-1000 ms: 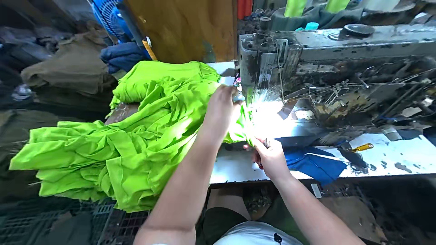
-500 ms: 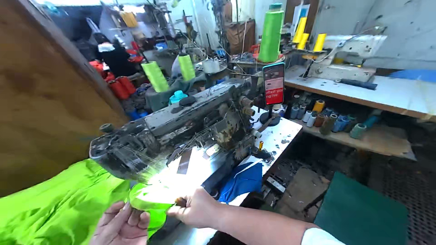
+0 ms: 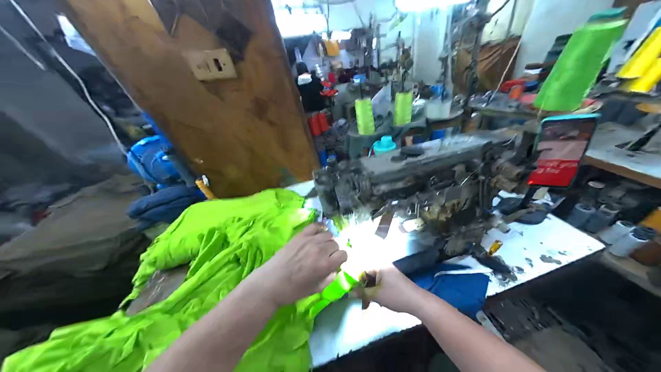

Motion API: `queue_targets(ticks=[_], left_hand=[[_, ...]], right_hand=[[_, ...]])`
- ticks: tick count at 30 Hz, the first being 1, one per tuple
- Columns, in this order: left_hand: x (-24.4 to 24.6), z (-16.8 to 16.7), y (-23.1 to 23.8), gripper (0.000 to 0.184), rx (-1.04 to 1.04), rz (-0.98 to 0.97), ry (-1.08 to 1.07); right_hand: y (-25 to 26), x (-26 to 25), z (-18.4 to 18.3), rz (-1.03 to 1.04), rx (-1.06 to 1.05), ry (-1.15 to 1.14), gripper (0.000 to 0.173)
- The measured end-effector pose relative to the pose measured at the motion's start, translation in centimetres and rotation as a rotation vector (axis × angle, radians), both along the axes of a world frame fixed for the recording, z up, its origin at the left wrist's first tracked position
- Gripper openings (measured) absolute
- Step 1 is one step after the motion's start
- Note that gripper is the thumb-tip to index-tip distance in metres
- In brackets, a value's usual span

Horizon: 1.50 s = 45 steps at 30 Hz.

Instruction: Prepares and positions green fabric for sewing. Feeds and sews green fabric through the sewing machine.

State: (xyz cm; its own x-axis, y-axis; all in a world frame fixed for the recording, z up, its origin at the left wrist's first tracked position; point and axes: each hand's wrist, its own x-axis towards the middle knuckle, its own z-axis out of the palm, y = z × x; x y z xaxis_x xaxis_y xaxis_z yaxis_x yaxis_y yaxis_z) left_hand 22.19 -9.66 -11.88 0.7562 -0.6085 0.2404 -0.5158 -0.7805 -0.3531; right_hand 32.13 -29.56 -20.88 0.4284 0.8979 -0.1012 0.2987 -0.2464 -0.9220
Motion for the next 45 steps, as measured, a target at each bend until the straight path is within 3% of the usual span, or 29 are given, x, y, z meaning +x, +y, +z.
queue_targets(ticks=[5, 8, 15, 18, 19, 23, 26, 30, 32, 35, 41, 45], left_hand=[[1.0, -2.2, 1.0, 0.019, -0.059, 0.144, 0.228], [1.1, -1.1, 0.4, 0.019, -0.008, 0.245, 0.333], [0.7, 0.5, -2.2, 0.019, 0.143, 0.429, 0.482], [1.1, -2.2, 0.4, 0.012, 0.078, 0.280, 0.197], [1.1, -2.4, 0.2, 0.014, 0.056, 0.267, 0.211], [1.0, 1.2, -3.7, 0.020, 0.105, 0.403, 0.618], [1.3, 1.3, -3.5, 0.021, 0.156, 0.496, 0.621], [0.4, 0.3, -4.0, 0.023, 0.059, 0.387, 0.592], [0.8, 1.0, -3.9, 0.025, 0.106, 0.457, 0.646], [1.3, 1.0, -2.3, 0.024, 0.098, 0.528, 0.572], [0.5, -0.1, -1.5, 0.019, -0.096, 0.346, 0.245], [-1.4, -4.4, -3.8, 0.025, -0.249, 0.296, 0.065]], right_hand=[[0.0, -0.4, -4.7, -0.060, 0.307, -0.096, 0.020], [0.3, -0.2, -5.5, -0.059, 0.379, -0.177, 0.018], [0.5, -0.6, -5.8, -0.066, 0.424, -0.204, 0.015], [0.4, -0.6, -5.9, -0.076, 0.460, -0.211, 0.013], [0.3, -0.6, -5.9, -0.076, 0.458, -0.209, 0.013], [-0.1, -0.8, -6.0, -0.034, 0.465, -0.175, 0.012], [-0.3, -1.0, -6.0, -0.044, 0.454, -0.154, 0.012], [-0.7, -1.0, -6.0, -0.031, 0.452, -0.143, 0.012], [-0.6, -0.9, -6.0, -0.034, 0.441, -0.143, 0.013], [-0.4, -0.7, -5.7, -0.052, 0.429, -0.151, 0.014], [0.2, -0.3, -4.8, -0.131, 0.399, -0.110, 0.015], [-0.7, -0.8, -5.4, -0.146, 0.468, -0.185, 0.014]])
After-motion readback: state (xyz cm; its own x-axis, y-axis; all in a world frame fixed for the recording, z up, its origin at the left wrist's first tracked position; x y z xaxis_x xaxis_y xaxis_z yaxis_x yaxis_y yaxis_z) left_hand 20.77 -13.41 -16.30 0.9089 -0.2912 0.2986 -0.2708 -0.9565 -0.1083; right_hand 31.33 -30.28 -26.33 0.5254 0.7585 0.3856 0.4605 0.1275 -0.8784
